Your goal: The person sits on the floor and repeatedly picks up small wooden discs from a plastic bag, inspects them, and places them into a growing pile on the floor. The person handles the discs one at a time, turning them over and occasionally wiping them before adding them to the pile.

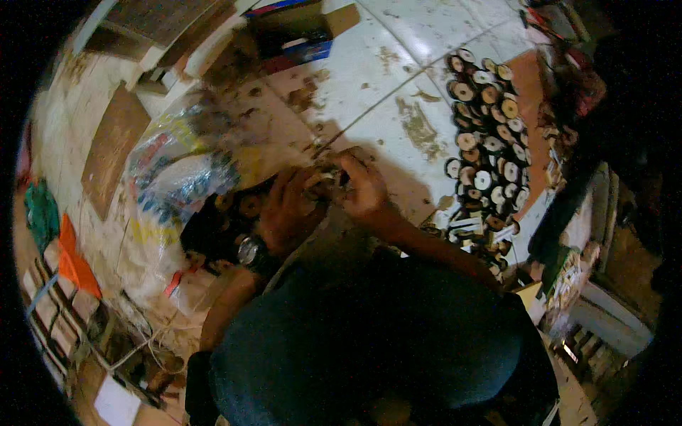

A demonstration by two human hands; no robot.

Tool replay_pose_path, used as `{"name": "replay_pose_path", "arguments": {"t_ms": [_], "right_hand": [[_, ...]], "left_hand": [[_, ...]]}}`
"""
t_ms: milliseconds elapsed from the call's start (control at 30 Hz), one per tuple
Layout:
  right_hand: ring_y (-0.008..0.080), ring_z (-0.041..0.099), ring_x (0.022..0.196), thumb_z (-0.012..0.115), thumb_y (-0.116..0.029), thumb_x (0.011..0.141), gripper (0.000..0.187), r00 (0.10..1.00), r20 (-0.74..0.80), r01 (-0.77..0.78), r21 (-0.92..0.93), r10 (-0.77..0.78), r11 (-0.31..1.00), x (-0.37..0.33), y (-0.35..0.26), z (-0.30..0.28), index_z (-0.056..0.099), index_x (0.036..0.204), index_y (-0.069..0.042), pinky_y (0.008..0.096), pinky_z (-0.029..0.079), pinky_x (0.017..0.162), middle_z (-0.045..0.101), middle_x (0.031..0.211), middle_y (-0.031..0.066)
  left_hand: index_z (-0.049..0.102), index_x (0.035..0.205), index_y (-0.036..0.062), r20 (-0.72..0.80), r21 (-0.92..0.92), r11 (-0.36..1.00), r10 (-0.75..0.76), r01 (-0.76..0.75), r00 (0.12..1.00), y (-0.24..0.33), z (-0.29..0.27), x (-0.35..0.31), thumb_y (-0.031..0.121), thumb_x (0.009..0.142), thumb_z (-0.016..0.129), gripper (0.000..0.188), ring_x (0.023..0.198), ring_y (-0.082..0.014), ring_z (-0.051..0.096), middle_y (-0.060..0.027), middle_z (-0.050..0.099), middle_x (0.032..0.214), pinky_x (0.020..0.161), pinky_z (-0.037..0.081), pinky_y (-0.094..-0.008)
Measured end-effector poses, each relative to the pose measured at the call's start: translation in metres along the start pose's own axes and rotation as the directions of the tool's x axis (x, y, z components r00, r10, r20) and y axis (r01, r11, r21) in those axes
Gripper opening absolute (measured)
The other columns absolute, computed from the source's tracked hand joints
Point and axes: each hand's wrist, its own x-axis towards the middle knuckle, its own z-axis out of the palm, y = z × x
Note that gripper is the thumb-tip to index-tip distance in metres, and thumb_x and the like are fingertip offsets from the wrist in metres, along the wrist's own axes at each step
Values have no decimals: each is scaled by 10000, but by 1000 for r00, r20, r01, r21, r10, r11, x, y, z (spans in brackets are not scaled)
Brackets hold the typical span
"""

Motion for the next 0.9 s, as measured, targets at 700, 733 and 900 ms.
{"name": "replay_pose_path", "arguments": {"t_ms": [700, 733, 900], "right_hand": [[294, 624, 760, 681, -257, 810, 335, 862, -491, -404, -520, 123, 753, 55, 231, -325, 639, 1050, -27, 380, 511, 661, 675, 874, 140], [358, 617, 740, 683, -308, 792, 355, 834, -541, -435, -529, 106, 729, 53, 229, -318, 644, 1025, -42, 425, 502, 668, 673, 842, 152], [364, 605, 892, 703, -235, 743, 347, 858, -513, -294, -510, -11, 809, 42, 185, -214, 636, 1041, -70, 454, 492, 748, 641, 997, 183]], "left_hand": [[609, 1133, 42, 118, 397, 915, -123, 67, 985, -75, 23, -60, 225, 785, 693, 401, 897, -356, 616, -165, 651, 1010, 764, 494, -421], [609, 1133, 41, 127, 414, 906, -155, 90, 980, -79, 27, -61, 224, 787, 691, 400, 898, -355, 616, -165, 650, 1012, 765, 494, -420], [607, 1135, 37, 135, 451, 883, -213, 131, 968, -86, 39, -53, 222, 794, 685, 396, 903, -352, 617, -167, 648, 1025, 768, 495, -416]]}}
